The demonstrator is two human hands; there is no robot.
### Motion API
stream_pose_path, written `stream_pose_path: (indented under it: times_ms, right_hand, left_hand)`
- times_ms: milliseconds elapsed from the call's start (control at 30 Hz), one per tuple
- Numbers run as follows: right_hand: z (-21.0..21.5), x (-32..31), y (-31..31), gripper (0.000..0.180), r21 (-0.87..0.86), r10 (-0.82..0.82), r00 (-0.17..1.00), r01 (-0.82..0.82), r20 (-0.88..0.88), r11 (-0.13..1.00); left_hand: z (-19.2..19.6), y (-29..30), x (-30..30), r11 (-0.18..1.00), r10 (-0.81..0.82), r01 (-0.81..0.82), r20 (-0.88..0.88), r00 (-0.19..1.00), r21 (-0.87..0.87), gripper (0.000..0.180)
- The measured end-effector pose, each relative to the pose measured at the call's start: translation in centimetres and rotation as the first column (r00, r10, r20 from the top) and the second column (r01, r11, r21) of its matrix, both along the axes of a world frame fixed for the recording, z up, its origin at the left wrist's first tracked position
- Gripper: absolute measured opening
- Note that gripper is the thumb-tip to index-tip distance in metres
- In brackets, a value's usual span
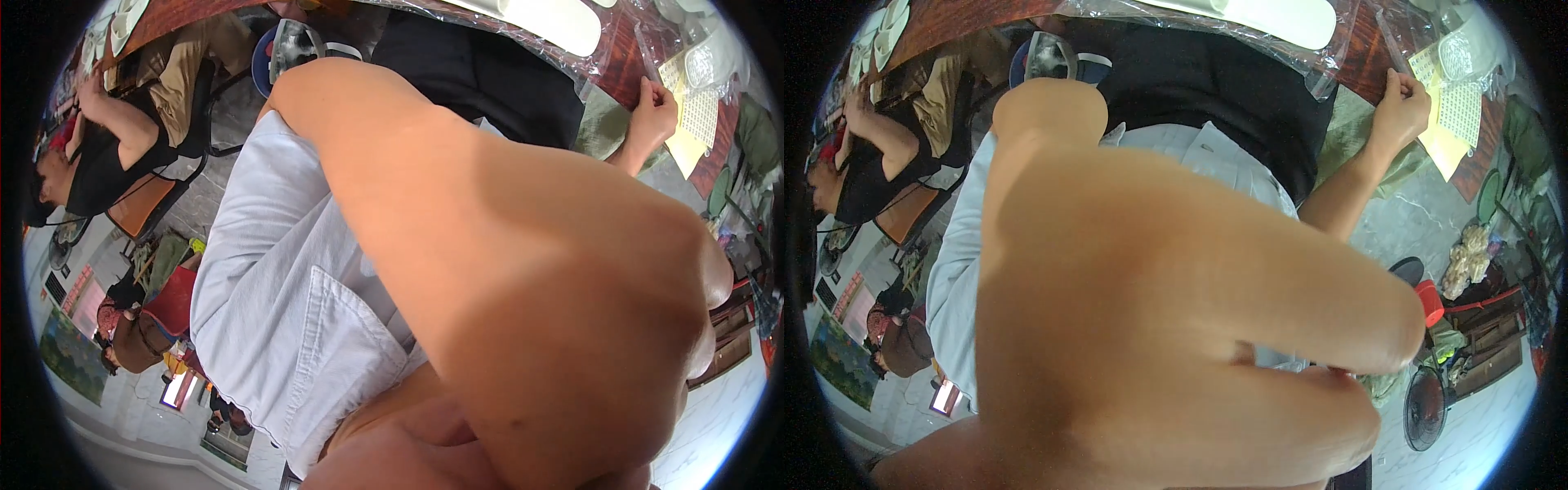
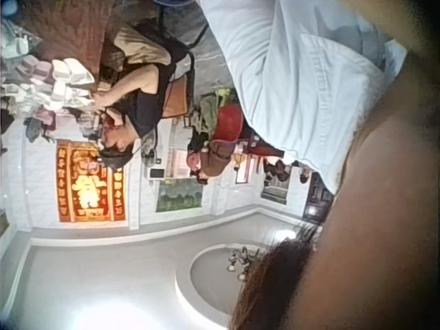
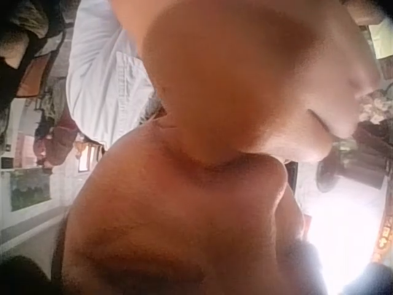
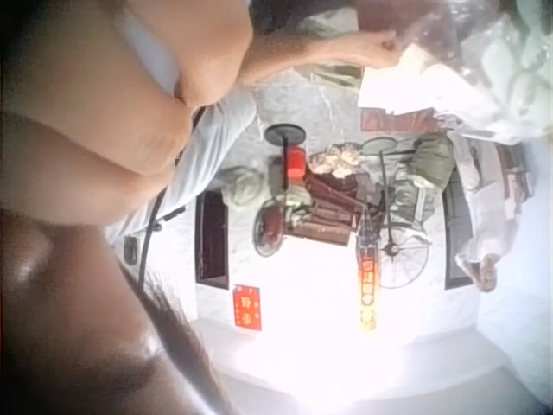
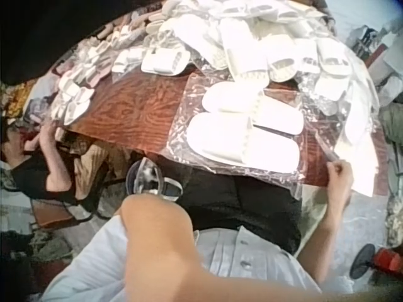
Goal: The recorder is packaging pink and white slippers into clear plastic bags at a work table.
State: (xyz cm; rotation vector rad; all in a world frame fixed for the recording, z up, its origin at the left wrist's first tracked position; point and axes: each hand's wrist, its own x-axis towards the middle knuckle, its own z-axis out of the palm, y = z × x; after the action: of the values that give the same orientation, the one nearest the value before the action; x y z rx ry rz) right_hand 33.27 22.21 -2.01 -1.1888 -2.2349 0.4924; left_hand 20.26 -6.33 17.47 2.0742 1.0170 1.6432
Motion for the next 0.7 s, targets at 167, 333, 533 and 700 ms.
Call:
stream_pose_path:
  times_ms: [167, 333, 533, 700]
  right_hand:
    - [2.0, -2.4, -3.8, 0.019, -0.113, 0.157, 0.960, -0.186, -0.232, 0.976]
    - [4.8, -6.3, -7.1, 0.012, -0.034, 0.584, 0.798, -0.594, -0.152, 0.803]
    - [3.9, -7.4, -7.2, 0.013, 0.064, 0.682, 0.729, -0.685, 0.057, 0.726]
    - [3.7, -7.5, -8.1, 0.016, -0.167, 0.536, 0.840, -0.541, -0.077, 0.824]
  left_hand:
    - [-0.7, -0.6, -0.3, 1.000, -0.016, 0.016, 0.013, 1.000, -0.001, 0.049]
    - [0.2, -0.5, 0.5, 1.000, -0.011, 0.010, 0.027, 1.000, 0.010, 0.050]
    - [0.3, -0.6, 0.5, 1.000, 0.006, -0.007, 0.035, 0.999, 0.021, 0.052]
    - [0.9, -0.8, 1.0, 0.999, 0.001, -0.002, 0.050, 0.999, 0.034, 0.053]
